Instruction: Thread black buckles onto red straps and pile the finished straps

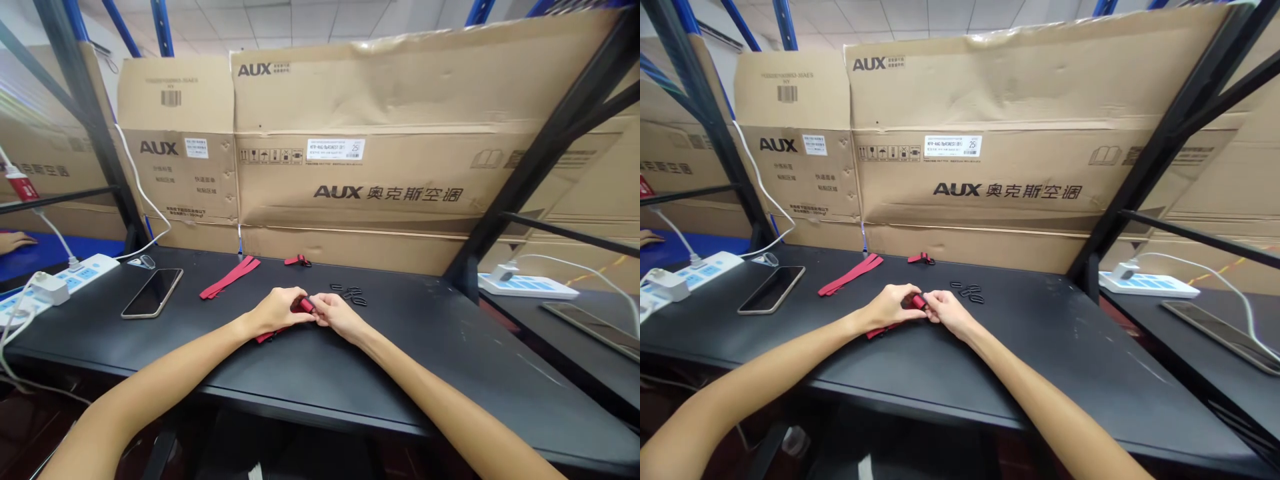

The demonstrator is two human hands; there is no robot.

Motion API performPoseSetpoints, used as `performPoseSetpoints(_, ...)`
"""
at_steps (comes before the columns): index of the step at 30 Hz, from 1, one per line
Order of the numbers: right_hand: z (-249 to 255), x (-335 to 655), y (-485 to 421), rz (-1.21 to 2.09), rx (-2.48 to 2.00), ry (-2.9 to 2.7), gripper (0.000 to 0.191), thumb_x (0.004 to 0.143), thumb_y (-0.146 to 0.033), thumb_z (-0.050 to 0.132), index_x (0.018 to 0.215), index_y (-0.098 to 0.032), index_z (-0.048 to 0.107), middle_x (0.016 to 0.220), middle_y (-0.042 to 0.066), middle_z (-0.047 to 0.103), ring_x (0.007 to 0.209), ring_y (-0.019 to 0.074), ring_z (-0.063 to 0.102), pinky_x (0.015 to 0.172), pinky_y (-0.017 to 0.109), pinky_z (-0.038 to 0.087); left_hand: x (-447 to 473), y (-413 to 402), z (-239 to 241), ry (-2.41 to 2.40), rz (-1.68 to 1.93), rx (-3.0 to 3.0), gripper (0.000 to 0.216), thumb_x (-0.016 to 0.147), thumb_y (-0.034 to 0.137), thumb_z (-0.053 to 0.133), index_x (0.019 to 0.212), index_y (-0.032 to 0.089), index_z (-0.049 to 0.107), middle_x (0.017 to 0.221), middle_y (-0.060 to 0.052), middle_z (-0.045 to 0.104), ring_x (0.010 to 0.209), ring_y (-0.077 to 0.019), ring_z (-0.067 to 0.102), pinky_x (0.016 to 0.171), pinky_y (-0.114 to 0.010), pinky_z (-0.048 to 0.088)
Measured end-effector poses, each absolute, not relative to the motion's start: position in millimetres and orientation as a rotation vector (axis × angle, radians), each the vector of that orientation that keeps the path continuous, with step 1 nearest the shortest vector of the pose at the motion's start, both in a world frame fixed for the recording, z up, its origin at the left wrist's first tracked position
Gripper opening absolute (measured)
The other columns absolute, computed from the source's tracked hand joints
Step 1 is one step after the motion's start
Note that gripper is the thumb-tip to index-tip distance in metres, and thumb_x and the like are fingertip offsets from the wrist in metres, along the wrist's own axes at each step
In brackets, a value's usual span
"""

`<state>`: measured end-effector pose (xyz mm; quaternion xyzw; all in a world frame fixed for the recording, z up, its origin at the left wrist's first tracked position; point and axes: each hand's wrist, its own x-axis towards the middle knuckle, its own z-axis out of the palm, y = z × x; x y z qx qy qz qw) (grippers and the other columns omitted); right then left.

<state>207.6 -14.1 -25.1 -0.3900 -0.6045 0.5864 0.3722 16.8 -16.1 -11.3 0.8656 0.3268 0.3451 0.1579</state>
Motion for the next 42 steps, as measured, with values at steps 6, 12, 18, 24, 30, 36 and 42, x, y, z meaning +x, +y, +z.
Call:
performPoseSetpoints(6,-26,208,-10,1.280,-1.114,-1.606,0.042,0.073,-0.058,0.057,0.066,-0.018,0.049,0.048,-0.004,0.049,0.040,0.0070,0.036,0.040,0.020,0.026,19,-18,-11,1.022,0.976,2.574,0.025,0.076,0.035,0.062,0.095,0.017,0.063,0.081,-0.004,0.068,0.069,-0.0157,0.064,0.069,-0.025,0.048)
performPoseSetpoints(12,-26,224,1,0.892,-1.281,-1.670,0.035,0.077,-0.051,0.052,0.062,-0.019,0.050,0.045,-0.003,0.049,0.041,0.0103,0.041,0.044,0.023,0.030,17,-15,-7,1.021,0.913,2.628,0.018,0.074,0.028,0.061,0.089,0.018,0.065,0.082,-0.003,0.069,0.071,-0.0162,0.064,0.071,-0.025,0.047)
performPoseSetpoints(18,-25,224,2,0.599,-1.422,-1.786,0.029,0.080,-0.037,0.047,0.058,-0.018,0.051,0.051,0.001,0.052,0.049,0.0127,0.044,0.050,0.025,0.031,14,-9,-8,1.007,0.824,2.675,0.020,0.072,0.027,0.063,0.089,0.019,0.066,0.084,-0.003,0.069,0.074,-0.0173,0.064,0.072,-0.026,0.046)
performPoseSetpoints(24,-23,222,1,0.414,-1.505,-1.844,0.030,0.081,-0.031,0.046,0.055,-0.019,0.050,0.055,0.003,0.054,0.054,0.0149,0.047,0.055,0.026,0.031,14,-4,-11,0.982,0.775,2.720,0.023,0.070,0.030,0.063,0.090,0.019,0.067,0.084,-0.004,0.068,0.077,-0.0193,0.062,0.075,-0.029,0.046)
performPoseSetpoints(30,-24,224,2,0.341,-1.584,-1.897,0.029,0.085,-0.025,0.045,0.057,-0.018,0.051,0.060,0.006,0.058,0.056,0.0162,0.051,0.057,0.027,0.033,13,-5,-10,0.984,0.737,2.725,0.026,0.071,0.028,0.063,0.095,0.019,0.067,0.088,-0.004,0.067,0.081,-0.0196,0.061,0.077,-0.029,0.046)
performPoseSetpoints(36,-20,226,-9,0.112,-1.322,-2.096,0.020,0.085,-0.033,0.052,0.097,-0.017,0.059,0.096,0.010,0.060,0.085,0.0212,0.056,0.076,0.032,0.042,6,-1,-15,0.952,0.694,2.696,0.048,0.079,0.031,0.060,0.123,0.017,0.051,0.102,-0.009,0.065,0.096,-0.0224,0.060,0.086,-0.034,0.045)
performPoseSetpoints(42,-20,215,-18,0.125,-1.008,-2.405,0.028,0.085,-0.038,0.056,0.108,-0.021,0.057,0.100,0.009,0.059,0.090,0.0222,0.054,0.081,0.037,0.043,2,3,-19,0.714,0.730,2.470,0.049,0.083,0.025,0.057,0.128,0.019,0.040,0.117,-0.011,0.060,0.105,-0.0192,0.059,0.089,-0.033,0.045)
